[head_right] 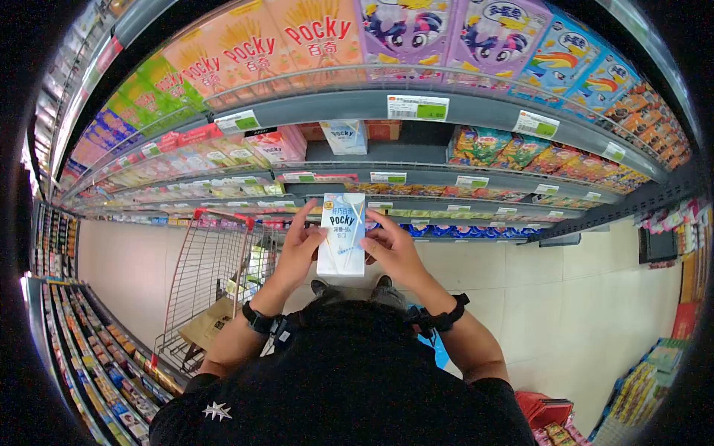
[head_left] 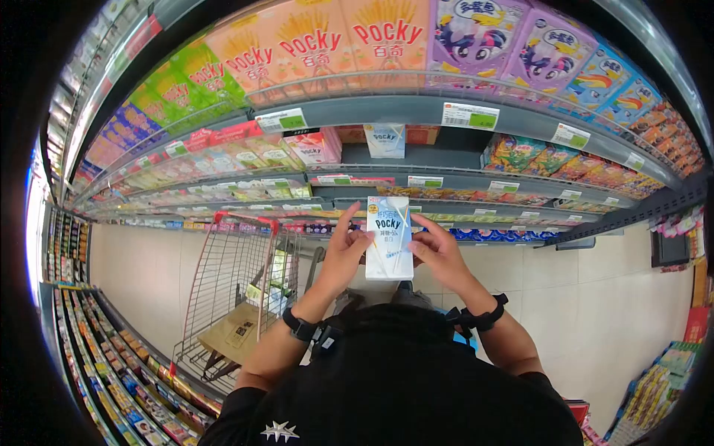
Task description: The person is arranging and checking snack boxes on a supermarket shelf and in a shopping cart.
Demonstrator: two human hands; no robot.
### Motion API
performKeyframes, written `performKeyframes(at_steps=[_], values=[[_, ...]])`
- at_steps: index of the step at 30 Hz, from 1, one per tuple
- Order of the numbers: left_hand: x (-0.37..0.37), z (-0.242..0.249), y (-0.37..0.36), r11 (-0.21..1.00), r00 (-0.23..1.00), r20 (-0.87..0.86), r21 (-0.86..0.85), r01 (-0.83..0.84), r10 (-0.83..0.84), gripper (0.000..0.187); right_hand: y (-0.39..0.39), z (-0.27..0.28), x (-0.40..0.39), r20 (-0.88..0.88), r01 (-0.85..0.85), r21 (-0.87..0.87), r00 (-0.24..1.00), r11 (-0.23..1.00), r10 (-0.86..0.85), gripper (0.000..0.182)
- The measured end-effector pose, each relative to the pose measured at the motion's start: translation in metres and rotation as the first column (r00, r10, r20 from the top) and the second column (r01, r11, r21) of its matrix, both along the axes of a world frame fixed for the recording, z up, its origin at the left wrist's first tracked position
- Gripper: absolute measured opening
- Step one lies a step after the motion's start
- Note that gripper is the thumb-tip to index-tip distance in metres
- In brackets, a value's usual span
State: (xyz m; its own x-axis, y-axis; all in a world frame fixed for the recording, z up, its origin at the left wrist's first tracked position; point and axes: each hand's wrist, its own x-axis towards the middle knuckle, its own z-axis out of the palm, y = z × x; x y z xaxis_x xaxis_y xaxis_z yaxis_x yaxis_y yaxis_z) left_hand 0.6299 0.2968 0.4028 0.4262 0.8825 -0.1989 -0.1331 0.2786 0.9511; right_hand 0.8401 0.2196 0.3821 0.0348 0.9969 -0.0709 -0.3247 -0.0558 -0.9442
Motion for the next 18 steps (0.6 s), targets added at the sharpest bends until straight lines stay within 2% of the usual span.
performKeyframes(at_steps=[1,2,5,7,10,14,16,17,18], values=[[-0.002,-0.001,0.001,0.999,1.0,0.009,-0.04,-0.004,0.004,0.053,0.003,-0.003,0.001,-0.014,-0.063,-0.092,0.998,0.994,0.062,0.054],[-0.002,-0.002,0.003,0.995,1.0,0.003,-0.095,0.026,-0.026,0.049,0.005,-0.007,0.0,-0.014,-0.075,-0.098,0.997,0.992,0.074,0.054],[-0.005,-0.008,0.004,0.981,0.999,0.022,-0.195,-0.019,0.024,0.046,0.008,-0.013,-0.003,-0.099,-0.076,-0.191,0.993,0.979,0.058,0.052],[-0.011,-0.014,0.008,0.985,1.0,0.012,-0.173,0.009,-0.007,0.046,0.01,-0.007,-0.004,-0.119,-0.102,-0.222,0.99,0.97,0.077,0.049],[-0.013,-0.017,0.008,0.975,0.998,-0.044,-0.218,0.039,-0.05,0.046,0.012,-0.005,-0.001,-0.085,-0.132,-0.232,0.99,0.964,0.115,0.044],[-0.004,-0.018,0.004,0.976,0.999,0.009,-0.212,-0.042,0.045,0.047,0.015,0.0,0.003,-0.065,-0.151,-0.226,0.988,0.962,0.14,0.045],[0.0,-0.016,0.003,0.975,0.996,0.013,-0.203,-0.089,0.094,0.045,0.015,0.01,-0.001,0.013,-0.077,-0.151,0.997,0.986,0.08,0.04],[0.001,-0.019,0.004,0.995,0.996,-0.038,-0.043,-0.086,0.084,0.043,0.016,0.005,0.001,0.015,-0.079,-0.149,0.997,0.986,0.082,0.04],[0.005,-0.016,0.006,0.99,0.993,-0.089,0.121,-0.069,0.08,0.04,0.021,0.005,0.001,0.132,-0.03,-0.023,0.991,0.999,0.033,0.037]])
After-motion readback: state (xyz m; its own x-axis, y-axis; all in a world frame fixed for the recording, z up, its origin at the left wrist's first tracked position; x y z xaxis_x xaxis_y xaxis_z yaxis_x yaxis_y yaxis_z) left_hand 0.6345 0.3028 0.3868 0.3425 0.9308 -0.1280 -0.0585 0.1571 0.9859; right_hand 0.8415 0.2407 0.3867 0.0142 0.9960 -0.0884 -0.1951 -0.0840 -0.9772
